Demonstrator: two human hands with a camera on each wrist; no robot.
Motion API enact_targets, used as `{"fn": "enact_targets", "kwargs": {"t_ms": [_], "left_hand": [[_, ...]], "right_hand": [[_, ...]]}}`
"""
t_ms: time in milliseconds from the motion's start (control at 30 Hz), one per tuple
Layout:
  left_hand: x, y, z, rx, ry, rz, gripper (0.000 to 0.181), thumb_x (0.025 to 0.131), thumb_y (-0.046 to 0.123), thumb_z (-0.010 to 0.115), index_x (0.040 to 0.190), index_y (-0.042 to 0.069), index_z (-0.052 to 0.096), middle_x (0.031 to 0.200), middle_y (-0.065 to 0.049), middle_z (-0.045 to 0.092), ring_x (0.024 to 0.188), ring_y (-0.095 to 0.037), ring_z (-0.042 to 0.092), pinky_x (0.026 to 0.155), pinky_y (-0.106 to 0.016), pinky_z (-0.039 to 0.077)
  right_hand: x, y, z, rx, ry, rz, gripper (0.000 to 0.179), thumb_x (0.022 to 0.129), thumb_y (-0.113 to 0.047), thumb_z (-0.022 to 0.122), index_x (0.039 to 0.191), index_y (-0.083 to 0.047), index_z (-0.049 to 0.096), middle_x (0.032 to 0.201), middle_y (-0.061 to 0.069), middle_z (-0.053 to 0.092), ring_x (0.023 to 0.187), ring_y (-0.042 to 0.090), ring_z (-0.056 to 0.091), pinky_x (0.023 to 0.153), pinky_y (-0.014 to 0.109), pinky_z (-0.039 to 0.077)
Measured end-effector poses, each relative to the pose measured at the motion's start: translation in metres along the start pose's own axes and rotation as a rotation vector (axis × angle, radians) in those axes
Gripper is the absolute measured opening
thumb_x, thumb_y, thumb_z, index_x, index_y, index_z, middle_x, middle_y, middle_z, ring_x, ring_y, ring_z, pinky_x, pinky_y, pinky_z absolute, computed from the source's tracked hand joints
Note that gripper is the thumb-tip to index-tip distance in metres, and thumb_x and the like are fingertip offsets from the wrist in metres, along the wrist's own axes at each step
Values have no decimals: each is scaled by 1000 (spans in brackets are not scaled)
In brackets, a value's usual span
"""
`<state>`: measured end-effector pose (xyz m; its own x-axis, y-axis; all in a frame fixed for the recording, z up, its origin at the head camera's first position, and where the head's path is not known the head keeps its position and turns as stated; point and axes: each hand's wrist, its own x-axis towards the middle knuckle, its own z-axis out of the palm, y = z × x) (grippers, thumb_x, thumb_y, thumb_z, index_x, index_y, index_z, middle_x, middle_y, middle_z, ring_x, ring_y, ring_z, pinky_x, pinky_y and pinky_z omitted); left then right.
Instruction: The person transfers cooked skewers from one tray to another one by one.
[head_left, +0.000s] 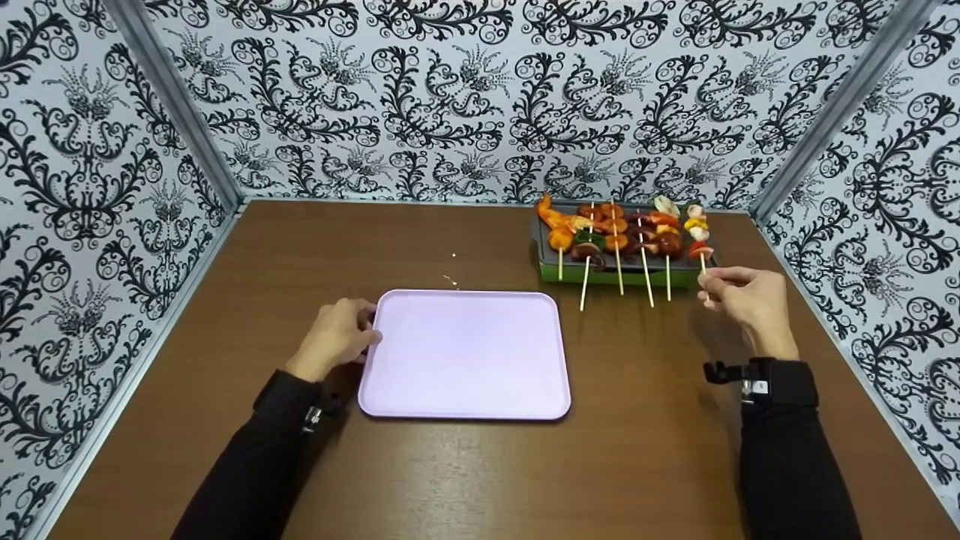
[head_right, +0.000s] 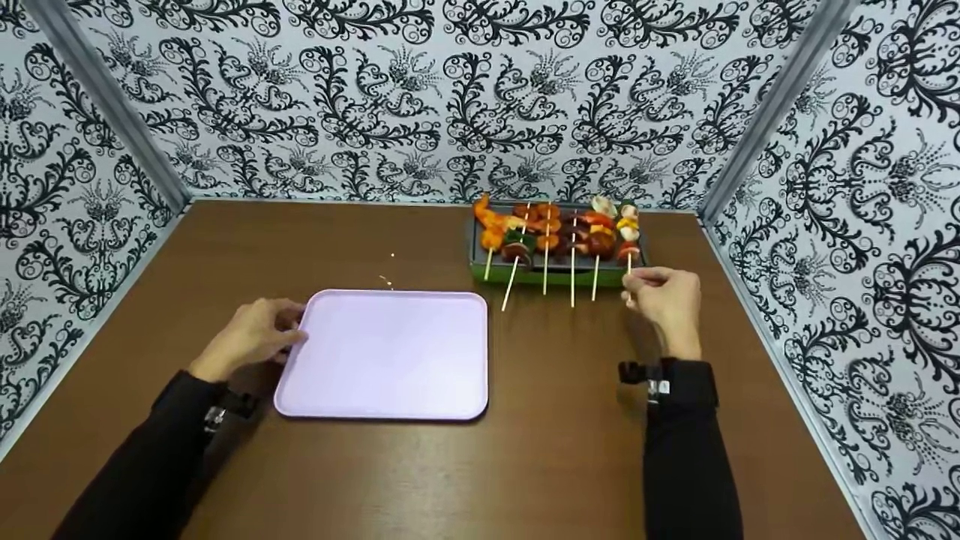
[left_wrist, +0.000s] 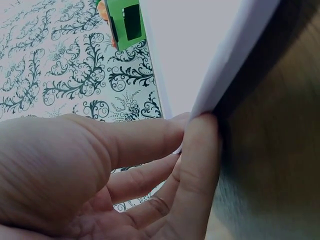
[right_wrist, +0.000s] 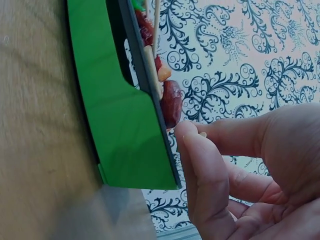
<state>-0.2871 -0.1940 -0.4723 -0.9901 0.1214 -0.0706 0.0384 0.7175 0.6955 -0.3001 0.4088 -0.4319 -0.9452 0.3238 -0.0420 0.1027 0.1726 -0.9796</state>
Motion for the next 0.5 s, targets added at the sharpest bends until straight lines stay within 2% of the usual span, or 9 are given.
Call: {"fn": "enact_targets", "kwargs": {"t_ms": [200,367,500], "left_hand": [[0,-1,1,-10,3,-7,45,88,1,73,130,-5,61,87,-15,63,65,-21,66,51,-30,61],[1,-1,1,1,0,-27,39,88,3,75,124,-5,62,86,-14,63,65,-21,66,51,-29,61],[1,0,0,3,6,-27,35,88,3,75,120,-5,63,86,-14,63,66,-22,66,51,-29,61]], "right_hand": [[-4,-9,3,22,-13,0,42,90,-6,77,124,13,62,83,5,74,70,18,74,67,28,63],[-12,-17,8,-27,-26,-6,42,92,-12,76,124,10,63,87,5,75,76,17,74,74,29,63],[-18,-25,14,-12,-59,-3,44,91,-12,77,126,11,61,90,6,74,79,18,74,76,29,63]]}}
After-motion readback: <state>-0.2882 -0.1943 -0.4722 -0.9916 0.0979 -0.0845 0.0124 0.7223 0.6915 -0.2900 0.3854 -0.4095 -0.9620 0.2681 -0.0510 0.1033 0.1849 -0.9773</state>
